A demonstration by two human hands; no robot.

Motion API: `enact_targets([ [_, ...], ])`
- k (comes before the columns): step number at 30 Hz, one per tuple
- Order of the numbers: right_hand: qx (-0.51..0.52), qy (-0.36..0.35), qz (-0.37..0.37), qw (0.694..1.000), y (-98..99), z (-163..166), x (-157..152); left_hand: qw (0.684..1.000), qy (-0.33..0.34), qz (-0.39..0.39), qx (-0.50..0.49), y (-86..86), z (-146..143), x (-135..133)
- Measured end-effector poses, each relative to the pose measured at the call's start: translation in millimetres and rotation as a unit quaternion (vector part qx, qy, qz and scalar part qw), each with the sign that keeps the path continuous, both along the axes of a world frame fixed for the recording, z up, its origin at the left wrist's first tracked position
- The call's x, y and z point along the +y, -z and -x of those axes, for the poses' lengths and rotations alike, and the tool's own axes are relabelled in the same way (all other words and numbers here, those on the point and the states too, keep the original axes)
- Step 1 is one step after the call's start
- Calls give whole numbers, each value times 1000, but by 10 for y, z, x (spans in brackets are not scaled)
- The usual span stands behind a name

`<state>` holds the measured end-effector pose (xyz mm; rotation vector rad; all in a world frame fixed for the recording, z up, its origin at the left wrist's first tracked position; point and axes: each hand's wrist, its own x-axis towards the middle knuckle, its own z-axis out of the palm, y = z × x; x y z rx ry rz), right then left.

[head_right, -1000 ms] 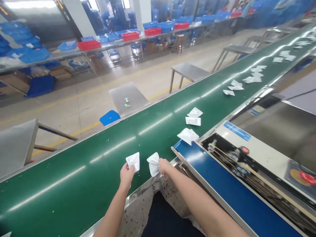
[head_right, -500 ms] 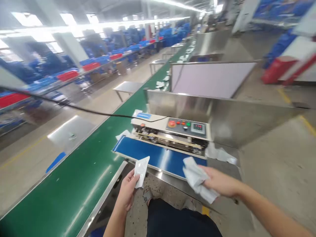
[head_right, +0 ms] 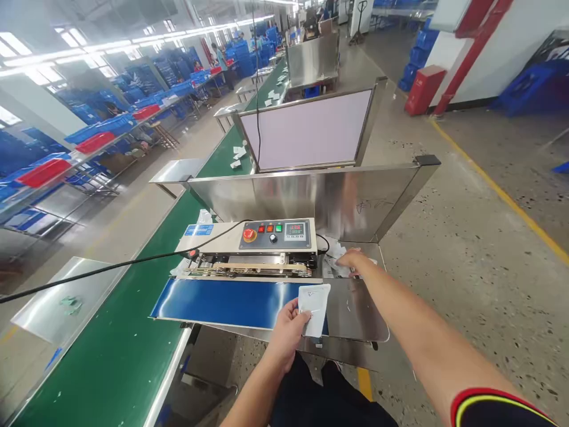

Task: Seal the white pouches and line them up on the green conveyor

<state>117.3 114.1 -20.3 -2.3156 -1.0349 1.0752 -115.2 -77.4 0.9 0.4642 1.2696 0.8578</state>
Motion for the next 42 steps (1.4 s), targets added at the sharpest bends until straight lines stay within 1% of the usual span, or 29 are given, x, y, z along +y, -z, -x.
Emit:
enact_targets([
  [2, -31, -21, 64, 997, 31, -104, 0, 1000, 7, 4, 7, 11, -34, 107],
  [3, -60, -55, 71, 994, 11, -193, -70, 1000, 14, 14, 13, -2, -39, 151],
  [4, -89, -109, 53, 989, -24, -285, -192, 999, 23, 27, 19, -24, -40, 192],
  [5, -108, -179, 10, 978, -66, -363, -367, 998, 35, 39, 24, -50, -41, 229],
  [6, -111, -260, -54, 958, -108, -415, -586, 997, 51, 47, 28, -78, -43, 262],
  [7, -92, -336, -134, 928, -144, -430, -834, 996, 69, 51, 30, -102, -47, 292],
  [8, -54, -399, -216, 889, -171, -406, -1092, 994, 89, 50, 30, -120, -53, 319],
  [9, -20, -442, -290, 848, -185, -348, -1342, 993, 109, 45, 28, -129, -58, 341],
  [10, 5, -460, -353, 814, -189, -263, -1565, 990, 129, 40, 26, -130, -61, 360],
  [11, 22, -456, -400, 795, -184, -164, -1749, 988, 145, 38, 25, -123, -59, 375],
  [12, 31, -429, -427, 796, -173, -62, -1889, 987, 155, 38, 29, -108, -50, 385],
  [13, 40, -381, -434, 815, -158, 33, -1985, 986, 158, 31, 43, -90, -33, 391],
  [14, 53, -321, -423, 846, -142, 114, -2045, 986, 154, 8, 66, -69, -11, 392],
  [15, 73, -257, -395, 879, -125, 179, -2077, 983, 149, -36, 97, -48, 12, 389],
  [16, 102, -195, -358, 907, -106, 228, -2090, 976, 147, -97, 128, -28, 33, 381],
  [17, 139, -141, -321, 926, -85, 266, -2093, 961, 156, -167, 155, -9, 48, 369],
  [18, 179, -97, -289, 935, -59, 294, -2093, 942, 172, -231, 172, 12, 52, 355],
  [19, 218, -62, -264, 938, -27, 316, -2092, 924, 189, -278, 181, 36, 44, 340],
  [20, 252, -33, -242, 936, 13, 334, -2093, 913, 200, -302, 186, 65, 26, 326],
  [22, 301, 18, -202, 932, 112, 361, -2088, 910, 191, -305, 203, 147, -32, 310],
  [24, 310, 66, -168, 933, 227, 371, -2052, 920, 154, -275, 235, 261, -98, 322],
  [26, 292, 115, -147, 938, 336, 360, -1962, 933, 123, -219, 256, 392, -157, 372],
  [28, 276, 153, -133, 940, 417, 335, -1823, 953, 90, -148, 249, 513, -201, 457],
  [30, 282, 166, -119, 938, 464, 316, -1662, 970, 50, -90, 218, 599, -224, 562],
  [33, 294, 151, -105, 938, 486, 360, -1447, 983, 11, -51, 178, 637, -199, 707],
  [36, 293, 119, -96, 944, 484, 525, -1291, 983, -20, -43, 175, 599, -83, 790],
  [39, 287, 61, -74, 953, 452, 674, -1159, 982, -48, -41, 179, 547, 123, 796],
  [41, 277, 17, -52, 959, 408, 622, -1054, 978, -47, -54, 198, 521, 301, 753],
  [42, 268, 3, -43, 962, 384, 532, -989, 972, -48, -69, 219, 510, 395, 716],
])
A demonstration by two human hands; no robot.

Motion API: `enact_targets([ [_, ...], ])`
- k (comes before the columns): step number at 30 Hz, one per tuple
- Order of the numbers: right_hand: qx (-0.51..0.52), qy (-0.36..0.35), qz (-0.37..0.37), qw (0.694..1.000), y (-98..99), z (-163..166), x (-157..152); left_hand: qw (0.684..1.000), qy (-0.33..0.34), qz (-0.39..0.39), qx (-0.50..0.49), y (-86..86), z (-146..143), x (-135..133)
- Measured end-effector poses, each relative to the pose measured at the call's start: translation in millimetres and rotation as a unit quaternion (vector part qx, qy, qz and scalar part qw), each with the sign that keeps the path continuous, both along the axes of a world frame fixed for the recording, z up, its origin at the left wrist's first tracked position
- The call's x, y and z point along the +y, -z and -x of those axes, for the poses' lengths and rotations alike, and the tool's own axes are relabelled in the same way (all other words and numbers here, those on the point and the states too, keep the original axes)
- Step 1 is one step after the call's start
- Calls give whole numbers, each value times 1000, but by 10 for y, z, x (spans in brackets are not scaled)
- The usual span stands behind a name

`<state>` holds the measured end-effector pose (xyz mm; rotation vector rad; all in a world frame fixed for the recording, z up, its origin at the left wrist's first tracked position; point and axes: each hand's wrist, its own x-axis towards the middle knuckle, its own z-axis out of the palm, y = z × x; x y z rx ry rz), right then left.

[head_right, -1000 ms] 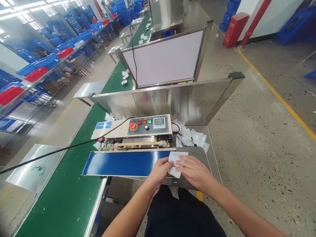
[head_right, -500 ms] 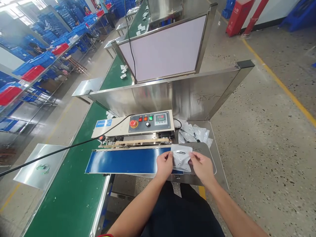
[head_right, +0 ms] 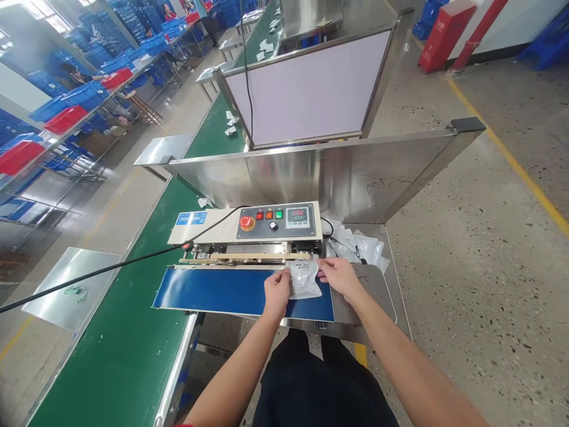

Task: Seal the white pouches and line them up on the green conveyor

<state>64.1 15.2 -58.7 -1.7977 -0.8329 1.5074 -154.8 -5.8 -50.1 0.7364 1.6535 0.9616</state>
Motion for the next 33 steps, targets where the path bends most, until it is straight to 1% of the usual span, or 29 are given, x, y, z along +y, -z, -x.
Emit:
enact_targets([
  [1, -27, -13, 4, 1000, -22, -127, 76, 999, -6, -23, 32, -10, 93, -50],
  [2, -82, -26, 7, 996, -37, -279, 165, 996, -19, -56, 71, -21, 178, -111],
  [3, -163, -44, 10, 986, -44, -440, 264, 988, -39, -95, 114, -33, 250, -182],
  [4, -259, -76, 16, 963, -41, -592, 370, 977, -60, -136, 154, -47, 302, -259],
  [5, -349, -119, 24, 929, -30, -720, 478, 964, -74, -174, 186, -63, 329, -338],
  [6, -419, -166, 34, 892, -15, -816, 581, 954, -73, -207, 206, -82, 327, -411],
  [7, -459, -208, 42, 863, -3, -876, 673, 947, -55, -233, 214, -104, 294, -473],
  [8, -469, -238, 47, 849, -1, -907, 747, 944, -23, -252, 212, -129, 231, -516],
  [10, -462, -262, 38, 847, -53, -918, 827, 935, 59, -287, 198, -181, 30, -525],
  [11, -460, -258, 25, 850, -116, -920, 828, 928, 100, -304, 192, -206, -98, -487],
  [13, -442, -245, -12, 863, -313, -949, 760, 906, 166, -343, 182, -248, -374, -343],
  [15, -376, -234, -60, 895, -564, -999, 618, 885, 213, -375, 174, -280, -637, -153],
  [17, -256, -224, -94, 936, -803, -1027, 434, 873, 252, -386, 158, -308, -846, 11],
  [18, -185, -212, -95, 955, -896, -1020, 333, 871, 271, -384, 142, -323, -920, 66],
  [20, -43, -155, -80, 984, -1005, -963, 122, 880, 299, -356, 100, -355, -998, 107],
  [22, 61, -74, -76, 992, -1000, -863, -105, 903, 297, -303, 66, -379, -988, 65],
  [23, 87, -48, -85, 991, -960, -806, -224, 919, 280, -272, 57, -382, -960, 22],
  [24, 89, -33, -97, 991, -899, -749, -343, 934, 259, -243, 50, -376, -924, -28],
  [26, 35, -19, -114, 993, -730, -641, -559, 955, 224, -192, 33, -332, -849, -131],
  [28, -36, 21, -102, 994, -529, -547, -699, 971, 195, -139, 0, -244, -796, -205],
  [29, -47, 56, -87, 993, -429, -507, -727, 979, 174, -106, -22, -189, -779, -225],
  [31, -7, 127, -51, 991, -246, -435, -698, 991, 113, -40, -67, -75, -758, -226],
  [33, 57, 163, -21, 985, -109, -363, -584, 993, 51, 11, -108, 17, -736, -185],
])
